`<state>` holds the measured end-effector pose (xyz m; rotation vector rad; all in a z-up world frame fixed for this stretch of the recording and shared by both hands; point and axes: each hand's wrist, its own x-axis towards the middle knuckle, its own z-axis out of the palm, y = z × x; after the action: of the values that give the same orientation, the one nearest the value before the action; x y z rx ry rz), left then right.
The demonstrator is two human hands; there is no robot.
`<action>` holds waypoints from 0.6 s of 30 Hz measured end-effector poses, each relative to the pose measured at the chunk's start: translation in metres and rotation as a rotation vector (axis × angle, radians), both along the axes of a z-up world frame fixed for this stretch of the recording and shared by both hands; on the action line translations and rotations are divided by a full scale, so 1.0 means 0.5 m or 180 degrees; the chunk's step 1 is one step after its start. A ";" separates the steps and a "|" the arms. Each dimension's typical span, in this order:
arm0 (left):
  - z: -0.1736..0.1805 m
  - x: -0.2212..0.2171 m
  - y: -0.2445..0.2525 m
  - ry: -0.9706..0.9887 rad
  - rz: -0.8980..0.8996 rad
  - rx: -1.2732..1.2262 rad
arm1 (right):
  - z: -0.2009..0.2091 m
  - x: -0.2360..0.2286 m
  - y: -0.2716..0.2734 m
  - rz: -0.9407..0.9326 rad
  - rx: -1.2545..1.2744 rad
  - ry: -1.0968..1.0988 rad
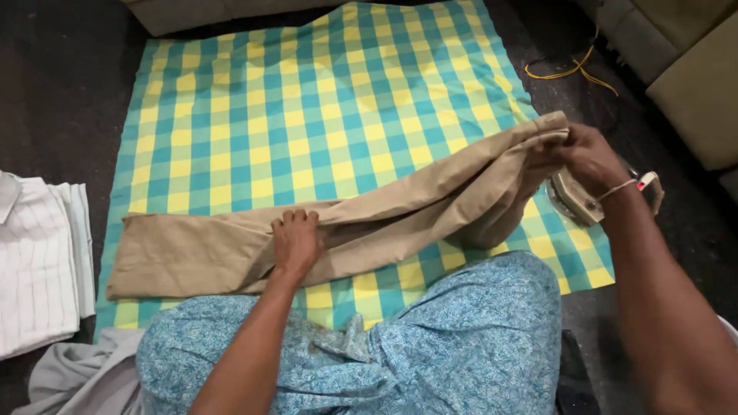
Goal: Ironing a pair of tan pants while sitting on the floor.
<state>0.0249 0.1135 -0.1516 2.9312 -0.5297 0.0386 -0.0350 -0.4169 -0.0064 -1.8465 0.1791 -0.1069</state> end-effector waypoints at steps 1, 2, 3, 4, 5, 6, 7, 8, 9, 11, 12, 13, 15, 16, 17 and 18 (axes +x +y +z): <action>0.003 0.001 0.008 -0.0451 -0.0085 -0.0215 | -0.022 0.003 -0.019 -0.0044 0.0174 -0.0076; 0.006 0.002 0.015 -0.0902 -0.0168 -0.0429 | -0.043 0.007 -0.038 -0.0088 0.0347 -0.0151; 0.014 0.012 0.019 -0.0891 -0.0163 -0.0427 | -0.038 0.003 -0.040 -0.0085 0.0349 -0.0140; 0.022 0.022 0.023 -0.1216 -0.0172 -0.0667 | -0.033 -0.001 -0.043 -0.0250 0.0251 -0.0283; 0.031 0.034 0.026 -0.1548 -0.0179 -0.0910 | -0.026 -0.004 -0.047 -0.0416 0.0151 -0.0433; 0.043 0.035 0.028 -0.1544 -0.0175 -0.0909 | -0.004 -0.012 -0.037 -0.0412 0.0151 -0.0429; 0.055 0.035 0.032 -0.1707 -0.0139 -0.1050 | 0.017 -0.021 -0.024 -0.0303 0.0538 -0.0612; 0.067 0.034 0.036 -0.1870 -0.0103 -0.1190 | 0.037 -0.031 -0.011 -0.0193 0.0927 -0.0792; 0.063 0.025 0.041 -0.1867 -0.0094 -0.1180 | 0.006 -0.022 -0.045 -0.0184 0.0934 -0.0785; 0.057 0.005 0.049 -0.1764 -0.0374 -0.0763 | -0.055 -0.005 -0.115 -0.0233 -0.0039 -0.0804; 0.050 -0.005 0.045 -0.1758 -0.0366 -0.0765 | -0.064 -0.007 -0.110 -0.0227 -0.0043 -0.0797; 0.042 -0.015 0.038 -0.1793 -0.0590 -0.0530 | -0.074 -0.010 -0.108 -0.0427 -0.0182 -0.0243; 0.021 -0.029 0.023 -0.1812 -0.0801 -0.0294 | -0.094 -0.017 -0.099 -0.0609 -0.0321 0.0327; 0.008 -0.034 0.014 -0.1729 -0.1085 -0.0415 | -0.102 -0.020 -0.091 -0.0546 -0.0519 0.0318; -0.005 -0.039 0.005 -0.1645 -0.1366 -0.0535 | -0.112 -0.023 -0.084 -0.0479 -0.0714 0.0307; -0.005 -0.048 -0.001 -0.1633 -0.1351 -0.0532 | -0.121 -0.023 -0.085 -0.0463 -0.0713 0.0319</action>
<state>0.0010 0.1130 -0.1542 2.5694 -1.1439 0.7515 -0.0465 -0.4596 -0.0669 -2.0625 0.3849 -0.1402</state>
